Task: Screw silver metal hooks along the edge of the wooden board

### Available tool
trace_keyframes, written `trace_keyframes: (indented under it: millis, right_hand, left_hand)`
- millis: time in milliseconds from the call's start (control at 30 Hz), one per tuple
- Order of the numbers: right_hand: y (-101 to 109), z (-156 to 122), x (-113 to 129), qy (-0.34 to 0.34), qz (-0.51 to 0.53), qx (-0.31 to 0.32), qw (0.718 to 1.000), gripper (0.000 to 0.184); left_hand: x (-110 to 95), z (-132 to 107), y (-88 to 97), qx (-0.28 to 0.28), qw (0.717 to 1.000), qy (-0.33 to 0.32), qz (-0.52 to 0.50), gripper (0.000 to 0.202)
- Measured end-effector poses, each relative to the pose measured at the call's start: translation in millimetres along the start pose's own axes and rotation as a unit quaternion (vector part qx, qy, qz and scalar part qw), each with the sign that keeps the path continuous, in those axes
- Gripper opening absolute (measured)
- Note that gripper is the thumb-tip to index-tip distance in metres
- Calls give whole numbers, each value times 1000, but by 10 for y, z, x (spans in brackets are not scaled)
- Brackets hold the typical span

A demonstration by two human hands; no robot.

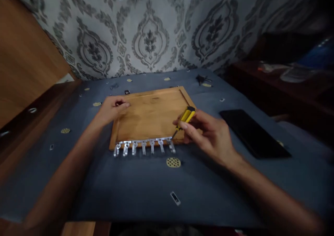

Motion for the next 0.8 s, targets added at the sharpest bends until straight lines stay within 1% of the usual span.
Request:
trace_keyframes:
  millis: [33,67,100,133,200,267,367,433,533,800]
  right_hand:
    - [0,-6,-5,2,4,-4,1000,39]
    - [-5,-11,-7,3,3,-4,1000,39]
    - [-5,-13,-9,3,4,-7,1000,38]
    - [-1,-14,-5,6,5,-10,1000,38]
    - [8,-12,7,14,6,-17,1000,39]
    - [10,-9,16,23,3,-21,1000,40]
    - [7,-9,11,27,-2,-23,999,40]
    - [10,-12,11,29,2,-24,999,39]
    - [20,-16,16,30,-2,-27,999,38]
    - [37,-13,50,38,-35,-31,998,35]
  left_hand:
    - [-175,-67,-165,45,998,-18,-25,20]
    - [-396,-165,-371,114,990,-54,-63,20]
    - [-601,-280,-539,165,979,-83,-89,20]
    - [-772,-390,-669,198,969,-103,-104,19]
    - [-1008,-577,-877,239,957,-123,-109,15]
    - [-1136,-712,-1042,264,950,-145,-78,12]
    - [-1170,-779,-1172,255,952,-164,-24,10]
    - [-1148,-785,-1229,251,954,-164,0,11]
    - [-1122,-797,-1303,257,953,-161,24,12]
    - [-1154,-819,-1366,270,946,-171,48,11]
Point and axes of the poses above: each hand's wrist, its own z-axis towards the middle knuckle, its own y-axis out of the back of the hand, x = y × z, the point moved 10 cm from there along z, towards the middle knuckle, and after that the axes turned 12 degrees about -z, right-handed, at the moved point
